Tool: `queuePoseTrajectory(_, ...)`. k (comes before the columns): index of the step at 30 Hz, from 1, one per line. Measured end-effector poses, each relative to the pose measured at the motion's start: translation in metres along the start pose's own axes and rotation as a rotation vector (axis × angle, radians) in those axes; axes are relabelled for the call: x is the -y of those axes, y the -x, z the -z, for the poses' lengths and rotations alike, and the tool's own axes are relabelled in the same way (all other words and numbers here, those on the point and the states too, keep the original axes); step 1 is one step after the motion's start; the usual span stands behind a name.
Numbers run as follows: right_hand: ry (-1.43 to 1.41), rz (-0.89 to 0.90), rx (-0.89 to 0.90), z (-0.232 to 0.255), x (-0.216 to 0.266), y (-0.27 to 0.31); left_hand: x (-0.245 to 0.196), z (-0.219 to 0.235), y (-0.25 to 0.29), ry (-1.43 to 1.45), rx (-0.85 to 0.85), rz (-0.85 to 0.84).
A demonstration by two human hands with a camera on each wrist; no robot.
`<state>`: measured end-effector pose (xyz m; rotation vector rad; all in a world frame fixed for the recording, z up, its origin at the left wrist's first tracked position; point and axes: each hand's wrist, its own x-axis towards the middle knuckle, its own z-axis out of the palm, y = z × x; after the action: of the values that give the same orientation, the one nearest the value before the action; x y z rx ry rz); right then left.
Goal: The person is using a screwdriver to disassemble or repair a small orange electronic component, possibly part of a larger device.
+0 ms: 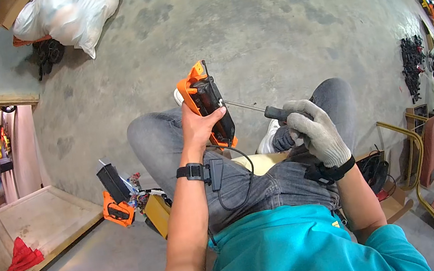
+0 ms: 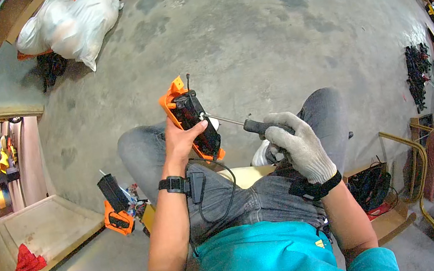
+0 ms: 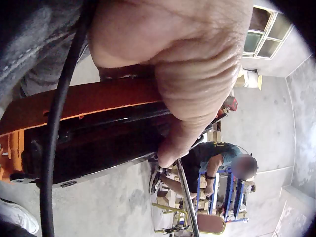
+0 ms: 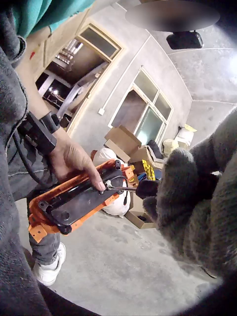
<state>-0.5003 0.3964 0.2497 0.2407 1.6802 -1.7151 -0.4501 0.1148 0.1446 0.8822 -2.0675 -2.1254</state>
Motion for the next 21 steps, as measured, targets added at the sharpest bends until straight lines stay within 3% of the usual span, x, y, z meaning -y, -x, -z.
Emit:
queuePoseTrajectory(19, 0.021, 0.001, 0.003, -0.0009, -0.0027, -0.0021, 0.0053, 0.0015, -0.0027, -0.043, 0.024, 0.008)
queuePoseTrajectory(21, -0.062, -0.087, 0.03, -0.0002, -0.0018, -0.0019, 0.0077, 0.0013, -0.0036, -0.073, -0.005, -0.016)
